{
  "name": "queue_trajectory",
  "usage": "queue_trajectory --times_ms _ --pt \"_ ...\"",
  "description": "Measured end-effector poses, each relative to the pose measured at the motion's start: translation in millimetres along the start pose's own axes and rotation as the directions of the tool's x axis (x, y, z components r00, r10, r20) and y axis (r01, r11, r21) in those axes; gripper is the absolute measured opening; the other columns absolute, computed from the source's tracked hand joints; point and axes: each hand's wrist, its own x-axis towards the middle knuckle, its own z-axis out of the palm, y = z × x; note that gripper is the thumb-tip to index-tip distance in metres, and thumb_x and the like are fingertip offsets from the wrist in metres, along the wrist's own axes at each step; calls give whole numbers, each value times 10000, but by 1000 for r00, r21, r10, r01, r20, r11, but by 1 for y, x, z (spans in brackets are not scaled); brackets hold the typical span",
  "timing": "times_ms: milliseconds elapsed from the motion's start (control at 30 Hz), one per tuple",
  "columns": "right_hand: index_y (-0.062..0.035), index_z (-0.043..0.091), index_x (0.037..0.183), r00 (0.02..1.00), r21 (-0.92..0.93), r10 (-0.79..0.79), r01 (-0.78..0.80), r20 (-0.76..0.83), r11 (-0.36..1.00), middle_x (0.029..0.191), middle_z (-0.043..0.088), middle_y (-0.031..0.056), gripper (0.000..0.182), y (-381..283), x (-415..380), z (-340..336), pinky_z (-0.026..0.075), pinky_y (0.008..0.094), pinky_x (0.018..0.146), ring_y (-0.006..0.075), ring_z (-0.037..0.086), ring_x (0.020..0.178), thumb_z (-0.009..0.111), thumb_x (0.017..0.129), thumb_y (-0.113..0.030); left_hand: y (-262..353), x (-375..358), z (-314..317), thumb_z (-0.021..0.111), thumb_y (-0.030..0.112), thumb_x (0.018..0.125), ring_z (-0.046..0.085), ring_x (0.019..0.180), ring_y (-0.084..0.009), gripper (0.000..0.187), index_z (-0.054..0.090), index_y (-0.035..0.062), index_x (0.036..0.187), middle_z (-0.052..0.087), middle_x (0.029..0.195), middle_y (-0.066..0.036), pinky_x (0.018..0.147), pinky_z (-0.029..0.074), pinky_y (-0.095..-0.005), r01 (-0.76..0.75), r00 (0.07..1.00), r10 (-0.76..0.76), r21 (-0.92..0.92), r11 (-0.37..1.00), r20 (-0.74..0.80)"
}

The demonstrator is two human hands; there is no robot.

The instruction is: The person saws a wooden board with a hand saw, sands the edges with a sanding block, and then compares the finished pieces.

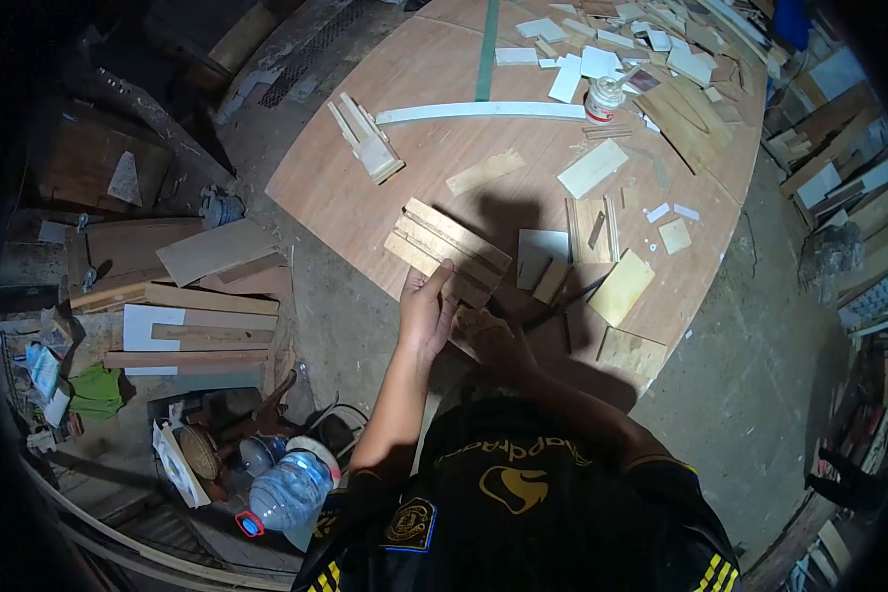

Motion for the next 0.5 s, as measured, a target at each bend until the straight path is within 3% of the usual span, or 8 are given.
queue_trajectory --times_ms 33,100,167,233,300,367,433,500 --pt "-118 601 1210 1000 3 3 -3 2 1000 1137 615 88 364 2 -5 19 476 472 872 274 581 1075 599 872 -253 0 -1 1 546 124 1013 636 1102 -249 314 518 24 1309 620 1263 -118 945 538 -414 5 999 -5 -9 1000 -43" --pt "-116 585 1258 1000 -177 -15 18 21 984 1149 602 96 420 5 -18 59 481 486 882 286 581 1075 600 864 -259 1 2 -5 590 130 988 637 1040 -205 298 544 54 1273 640 1184 -80 888 521 -398 66 997 -68 -74 995 -28" --pt "-112 610 1226 992 -67 64 -57 110 996 1196 592 115 376 0 -15 50 479 496 907 308 548 1150 576 875 -242 2 5 -7 633 135 964 637 979 -161 284 570 84 1236 661 1105 -41 830 505 -382 130 991 -133 -134 982 -7" --pt "-108 635 1195 971 36 128 -137 202 990 1243 582 133 340 -3 -11 46 476 507 932 331 515 1224 552 887 -225 7 7 -4 595 150 987 639 1120 -274 377 496 -4 1317 628 1255 -145 979 526 -409 164 983 -179 -242 956 -41" --pt "-125 651 1171 987 -43 131 -127 95 991 1257 572 130 316 -3 -10 48 483 520 923 345 513 1218 558 881 -210 13 2 2 599 159 985 639 1120 -278 392 490 0 1325 625 1263 -147 984 522 -407 179 983 -183 -237 955 6" --pt "-133 650 1190 981 -22 148 -147 126 989 1258 568 129 333 -4 -6 46 479 529 930 352 511 1216 565 881 -225 17 1 2 602 169 982 640 1121 -282 406 483 3 1333 621 1271 -150 988 518 -406 196 981 -188 -232 953 56" --pt "-140 649 1208 973 -12 174 -175 154 985 1259 564 129 351 -3 0 41 475 538 937 359 509 1215 571 881 -239 17 5 -5 621 195 968 665 1025 -253 314 560 39 1234 679 1163 -120 860 518 -385 220 975 -215 -175 960 49" --pt "-175 652 1237 990 73 122 -117 -66 990 1260 559 121 375 -1 -1 34 467 554 940 362 508 1211 594 879 -271 21 10 -16 602 196 975 641 1089 -265 340 546 29 1266 663 1200 -143 923 487 -397 240 970 -232 -147 960 67"
